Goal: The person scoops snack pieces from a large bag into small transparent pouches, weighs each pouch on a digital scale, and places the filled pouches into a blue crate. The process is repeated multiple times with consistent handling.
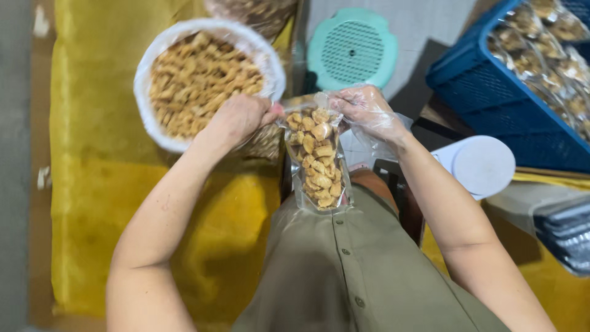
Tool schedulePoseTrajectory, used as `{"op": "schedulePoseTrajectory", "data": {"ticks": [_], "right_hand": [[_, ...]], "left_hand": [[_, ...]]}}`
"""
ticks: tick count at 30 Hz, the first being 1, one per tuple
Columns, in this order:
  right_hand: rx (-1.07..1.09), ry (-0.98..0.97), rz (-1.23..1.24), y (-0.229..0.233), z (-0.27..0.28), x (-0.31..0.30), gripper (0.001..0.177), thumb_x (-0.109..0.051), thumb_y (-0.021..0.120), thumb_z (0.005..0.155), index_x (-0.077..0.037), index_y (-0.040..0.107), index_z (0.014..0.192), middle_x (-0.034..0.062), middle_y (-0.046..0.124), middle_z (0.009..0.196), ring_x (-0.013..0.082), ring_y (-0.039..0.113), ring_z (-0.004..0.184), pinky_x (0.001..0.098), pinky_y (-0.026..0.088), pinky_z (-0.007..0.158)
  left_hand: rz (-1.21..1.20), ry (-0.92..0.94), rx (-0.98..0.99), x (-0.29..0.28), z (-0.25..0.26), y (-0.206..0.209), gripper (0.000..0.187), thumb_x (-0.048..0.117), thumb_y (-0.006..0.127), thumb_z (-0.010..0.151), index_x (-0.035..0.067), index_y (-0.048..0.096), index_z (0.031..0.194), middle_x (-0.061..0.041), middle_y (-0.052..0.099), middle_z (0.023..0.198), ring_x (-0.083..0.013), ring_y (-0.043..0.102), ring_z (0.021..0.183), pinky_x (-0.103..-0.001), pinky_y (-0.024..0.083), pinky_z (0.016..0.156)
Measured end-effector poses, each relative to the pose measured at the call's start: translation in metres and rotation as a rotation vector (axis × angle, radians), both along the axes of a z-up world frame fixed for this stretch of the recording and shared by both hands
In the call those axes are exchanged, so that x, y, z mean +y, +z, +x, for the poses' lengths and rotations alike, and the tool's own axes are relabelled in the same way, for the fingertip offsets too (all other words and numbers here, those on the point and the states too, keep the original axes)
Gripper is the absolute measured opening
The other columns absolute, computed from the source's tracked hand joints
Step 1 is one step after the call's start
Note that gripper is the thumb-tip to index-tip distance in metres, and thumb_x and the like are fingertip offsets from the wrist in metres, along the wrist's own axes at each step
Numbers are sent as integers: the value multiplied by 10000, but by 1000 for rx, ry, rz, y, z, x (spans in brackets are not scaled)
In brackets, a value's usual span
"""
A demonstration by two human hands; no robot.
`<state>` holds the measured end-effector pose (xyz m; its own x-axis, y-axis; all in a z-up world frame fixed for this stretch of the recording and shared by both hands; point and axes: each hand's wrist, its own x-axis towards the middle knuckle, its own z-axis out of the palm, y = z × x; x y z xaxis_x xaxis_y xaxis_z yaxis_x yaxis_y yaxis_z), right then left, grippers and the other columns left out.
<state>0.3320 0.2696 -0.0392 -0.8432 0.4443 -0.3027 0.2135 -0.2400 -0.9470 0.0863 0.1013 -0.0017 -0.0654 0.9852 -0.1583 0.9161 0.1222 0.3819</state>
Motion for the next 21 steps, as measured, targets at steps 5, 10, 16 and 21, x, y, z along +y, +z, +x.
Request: {"op": "schedulePoseTrajectory", "data": {"ticks": [5, 10, 16, 21], "right_hand": [[25, -206, -97, -5, 69, 28, 349, -255, 664, 993, 23, 732, 1193, 83, 748, 952, 155, 708, 827, 292, 616, 634], [35, -402, -5, 6, 141, 61, 335, -253, 655, 1002, 10, 737, 1192, 84, 744, 982, 144, 714, 839, 290, 628, 636], [46, -734, 251, 58, 241, 100, 276, -145, 702, 960, -61, 696, 1223, 76, 743, 1145, 161, 729, 944, 285, 639, 748], [-340, -889, 946, 94, 313, 142, 262, -37, 617, 1019, -68, 756, 1239, 106, 765, 1118, 198, 721, 970, 329, 573, 865]], "left_hand": [[-505, -80, -374, 110, 29, 10, 550, 542, 672, 901, 133, 638, 1267, -153, 694, 1042, -255, 728, 932, -402, 610, 796], [-934, -315, -741, 223, 116, 20, 480, 371, 537, 1007, 151, 563, 1433, -122, 686, 1356, -176, 682, 1157, -383, 665, 795], [-471, -685, -477, 326, 216, 41, 418, 223, 497, 1031, 195, 558, 1444, -89, 731, 1251, -233, 752, 993, -366, 642, 835], [228, -990, -551, 403, 307, 37, 425, 1, 577, 1031, 83, 588, 1448, -215, 669, 1339, -402, 664, 1189, -455, 552, 1006]]}}
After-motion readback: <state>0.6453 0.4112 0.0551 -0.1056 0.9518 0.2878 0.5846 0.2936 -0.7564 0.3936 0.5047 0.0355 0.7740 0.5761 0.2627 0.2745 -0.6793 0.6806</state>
